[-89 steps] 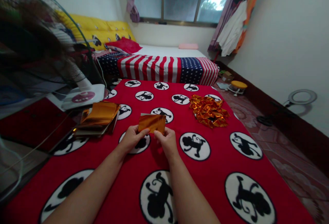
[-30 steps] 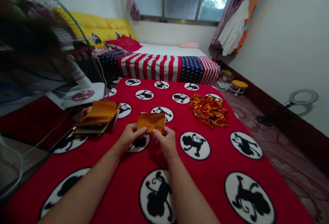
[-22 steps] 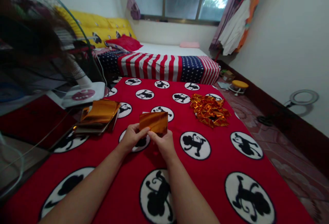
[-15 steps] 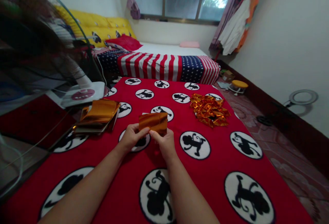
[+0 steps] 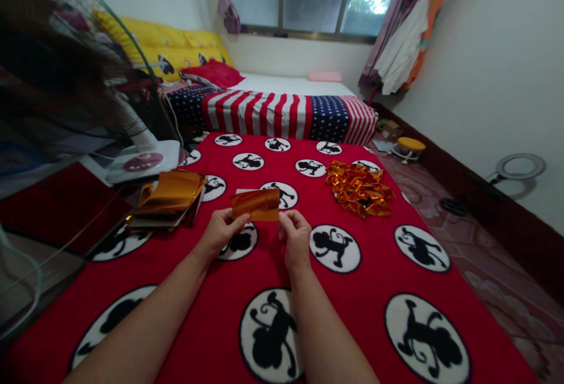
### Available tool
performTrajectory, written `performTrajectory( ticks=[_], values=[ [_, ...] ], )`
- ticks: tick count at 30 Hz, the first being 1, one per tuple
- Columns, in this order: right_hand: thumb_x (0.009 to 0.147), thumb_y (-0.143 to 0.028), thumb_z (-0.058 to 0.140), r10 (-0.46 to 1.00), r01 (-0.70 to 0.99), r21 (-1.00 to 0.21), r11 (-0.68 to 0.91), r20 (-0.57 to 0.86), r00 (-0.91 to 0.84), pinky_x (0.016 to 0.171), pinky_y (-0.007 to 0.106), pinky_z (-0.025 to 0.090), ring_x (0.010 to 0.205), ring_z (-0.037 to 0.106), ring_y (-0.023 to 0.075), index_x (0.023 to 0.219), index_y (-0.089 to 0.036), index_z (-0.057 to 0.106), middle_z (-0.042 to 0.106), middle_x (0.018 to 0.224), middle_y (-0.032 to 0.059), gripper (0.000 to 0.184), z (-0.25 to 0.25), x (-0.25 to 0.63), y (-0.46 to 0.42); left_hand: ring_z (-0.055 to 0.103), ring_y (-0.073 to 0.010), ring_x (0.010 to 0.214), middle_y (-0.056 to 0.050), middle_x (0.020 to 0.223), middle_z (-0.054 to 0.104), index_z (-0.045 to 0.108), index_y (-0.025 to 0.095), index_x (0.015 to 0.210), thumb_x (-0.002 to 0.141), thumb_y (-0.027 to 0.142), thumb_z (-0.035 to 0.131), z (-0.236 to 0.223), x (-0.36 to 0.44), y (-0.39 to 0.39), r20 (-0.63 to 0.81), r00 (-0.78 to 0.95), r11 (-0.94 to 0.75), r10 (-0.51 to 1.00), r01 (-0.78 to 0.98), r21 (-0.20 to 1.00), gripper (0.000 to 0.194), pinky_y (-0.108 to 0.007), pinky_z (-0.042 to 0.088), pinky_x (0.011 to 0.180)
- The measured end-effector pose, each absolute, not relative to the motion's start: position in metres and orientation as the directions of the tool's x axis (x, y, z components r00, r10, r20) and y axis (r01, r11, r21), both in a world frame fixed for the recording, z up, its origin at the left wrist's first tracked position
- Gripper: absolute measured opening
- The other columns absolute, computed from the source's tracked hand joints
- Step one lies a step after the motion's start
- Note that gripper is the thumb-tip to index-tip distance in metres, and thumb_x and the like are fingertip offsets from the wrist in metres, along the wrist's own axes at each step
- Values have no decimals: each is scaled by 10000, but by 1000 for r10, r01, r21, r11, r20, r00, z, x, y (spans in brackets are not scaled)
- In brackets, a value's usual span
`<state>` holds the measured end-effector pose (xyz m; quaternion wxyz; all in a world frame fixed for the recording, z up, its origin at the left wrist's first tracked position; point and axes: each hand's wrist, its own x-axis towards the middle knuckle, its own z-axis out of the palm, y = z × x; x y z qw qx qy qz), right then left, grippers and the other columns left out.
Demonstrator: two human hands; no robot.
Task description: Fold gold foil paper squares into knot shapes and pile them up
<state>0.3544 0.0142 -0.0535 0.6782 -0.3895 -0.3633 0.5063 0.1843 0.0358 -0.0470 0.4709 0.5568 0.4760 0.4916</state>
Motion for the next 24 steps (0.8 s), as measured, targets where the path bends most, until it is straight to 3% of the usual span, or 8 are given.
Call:
performTrajectory(
  ticks=[2,4,8,11,14,24],
  values=[
    [770,-357,705,965,-393,-900,187,93,245,403,159,293,464,417,50,794,-197,593,535,613,-60,198,-54,355,15,517,-110,518,-2,574,607,667,108,708,703,430,705,-50,184,36,101,76,-107,992,86,990,325,-202,368,494],
    [742,-358,731,959,-363,-909,206,114,258,423,154,334,574,507,67,945,-216,601,617,828,-18,279,-54,354,16,538,-120,544,-15,621,642,691,105,759,721,425,696,-53,184,37,109,109,-121,988,105,987,323,-208,382,516],
    [741,-315,727,944,-302,-915,269,187,272,498,177,421,705,581,108,1054,-255,550,631,990,8,365,-52,352,15,564,-133,600,-29,704,685,720,108,818,751,419,679,-58,184,38,129,189,-157,973,140,978,321,-218,407,571],
    [747,-275,713,919,-262,-907,329,243,311,663,244,500,814,613,133,1085,-278,548,615,1077,11,376,-51,353,15,570,-138,624,-34,734,694,725,109,839,759,410,674,-60,184,39,137,210,-172,968,157,973,316,-221,413,588],
    [747,-249,706,902,-230,-901,369,288,321,788,282,493,898,607,148,1043,-267,592,610,1070,8,318,-52,354,16,554,-133,591,-32,690,678,722,98,833,761,409,669,-62,184,40,114,228,-153,967,161,975,323,-224,407,573],
    [746,-212,694,887,-197,-901,387,306,345,811,266,472,880,590,135,1032,-270,607,622,1031,2,304,-51,355,15,613,-170,679,-44,760,714,741,113,885,758,408,674,-55,185,37,103,250,-141,963,140,980,328,-243,446,644]
  ],
)
